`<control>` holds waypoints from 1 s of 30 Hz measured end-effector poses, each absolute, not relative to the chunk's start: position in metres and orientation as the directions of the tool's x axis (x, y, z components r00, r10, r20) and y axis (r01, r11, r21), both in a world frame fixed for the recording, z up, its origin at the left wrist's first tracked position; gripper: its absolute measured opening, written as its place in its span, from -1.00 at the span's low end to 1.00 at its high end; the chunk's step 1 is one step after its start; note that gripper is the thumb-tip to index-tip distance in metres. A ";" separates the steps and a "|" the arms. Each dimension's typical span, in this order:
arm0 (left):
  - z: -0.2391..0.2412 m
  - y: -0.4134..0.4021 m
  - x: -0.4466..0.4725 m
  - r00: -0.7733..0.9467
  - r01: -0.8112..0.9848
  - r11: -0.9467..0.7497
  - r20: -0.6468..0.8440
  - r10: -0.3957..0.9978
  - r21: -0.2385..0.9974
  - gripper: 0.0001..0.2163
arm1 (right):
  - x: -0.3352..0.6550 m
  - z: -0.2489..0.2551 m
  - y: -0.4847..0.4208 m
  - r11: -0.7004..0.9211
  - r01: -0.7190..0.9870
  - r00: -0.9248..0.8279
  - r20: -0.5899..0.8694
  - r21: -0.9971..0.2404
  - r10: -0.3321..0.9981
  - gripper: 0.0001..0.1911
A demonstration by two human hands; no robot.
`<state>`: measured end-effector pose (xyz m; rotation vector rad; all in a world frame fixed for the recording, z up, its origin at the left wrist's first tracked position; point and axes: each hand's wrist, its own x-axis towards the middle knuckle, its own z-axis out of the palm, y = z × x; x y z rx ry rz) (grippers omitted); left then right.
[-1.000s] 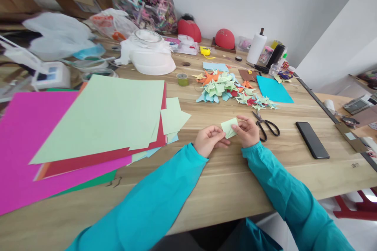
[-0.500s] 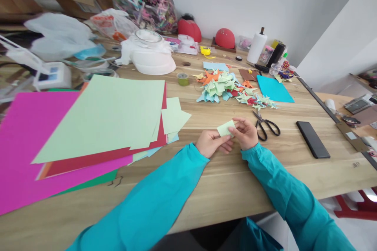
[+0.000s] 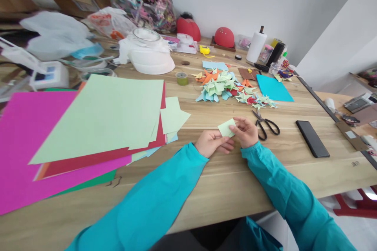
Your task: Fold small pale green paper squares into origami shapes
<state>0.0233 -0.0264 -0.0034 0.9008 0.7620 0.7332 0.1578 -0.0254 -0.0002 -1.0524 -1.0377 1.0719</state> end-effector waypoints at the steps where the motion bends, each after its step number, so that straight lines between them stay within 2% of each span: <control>1: -0.003 -0.026 0.023 0.530 -0.233 0.438 -0.264 0.806 0.868 -0.74 | 0.158 0.000 -0.025 0.157 -0.151 0.168 0.131 -0.976 0.977 -0.63; 10: -0.006 -0.025 0.022 0.578 -0.267 0.461 -0.242 0.779 0.846 -0.78 | 0.161 -0.002 -0.022 0.172 -0.111 0.186 0.149 -0.979 0.971 -0.62; 30: 0.000 -0.028 0.022 0.575 -0.235 0.498 -0.293 0.763 0.835 -0.65 | 0.161 0.001 -0.023 0.172 -0.122 0.185 0.148 -0.978 0.971 -0.62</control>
